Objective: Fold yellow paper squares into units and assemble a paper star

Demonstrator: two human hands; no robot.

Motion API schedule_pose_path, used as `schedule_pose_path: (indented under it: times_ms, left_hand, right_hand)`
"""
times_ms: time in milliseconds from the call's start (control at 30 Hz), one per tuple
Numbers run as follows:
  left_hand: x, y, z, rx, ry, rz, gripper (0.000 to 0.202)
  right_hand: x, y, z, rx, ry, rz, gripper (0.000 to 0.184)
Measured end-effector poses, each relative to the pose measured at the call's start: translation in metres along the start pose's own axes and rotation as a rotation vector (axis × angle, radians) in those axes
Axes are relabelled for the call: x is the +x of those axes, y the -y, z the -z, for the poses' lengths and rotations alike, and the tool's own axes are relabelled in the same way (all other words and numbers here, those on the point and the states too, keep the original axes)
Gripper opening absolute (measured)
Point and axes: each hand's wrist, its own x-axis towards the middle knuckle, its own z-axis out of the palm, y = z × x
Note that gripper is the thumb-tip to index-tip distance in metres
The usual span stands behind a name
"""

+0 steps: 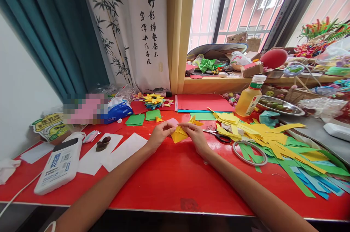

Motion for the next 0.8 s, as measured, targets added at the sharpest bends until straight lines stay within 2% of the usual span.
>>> schedule_pose_path:
  times_ms: [133,300,533,633,800]
  left_hand:
    - [0.0021,0.007,0.0014,0.059,-0.057,-0.026,0.019]
    - [0.0035,0.0095,0.0053,0.125,-0.139,-0.066,0.022]
    - [-0.0021,0.0039,0.0013,0.469,-0.061,-0.213,0.015]
    - [-0.002,0.0046,0.0001,0.476,-0.043,-0.208,0.014]
    - [0.0035,0.0114,0.0041,0.355,-0.024,-0.101,0.017]
  right_hand:
    - [-0.0012,0.0036,-0.0029,0.116,0.038,-0.111,0.032]
    - [-0.0011,0.0019,-0.0043,0.149,0.159,-0.163,0.022]
    - [-0.0003,-0.004,-0.0007,-0.003,0.11,-0.094,0.021]
    - [0.0006,-0.0052,-0.0003,-0.092,0.127,-0.052,0.022]
    - [0.0015,-0.0055,-0.0011,-0.105,0.155,-0.045,0.022]
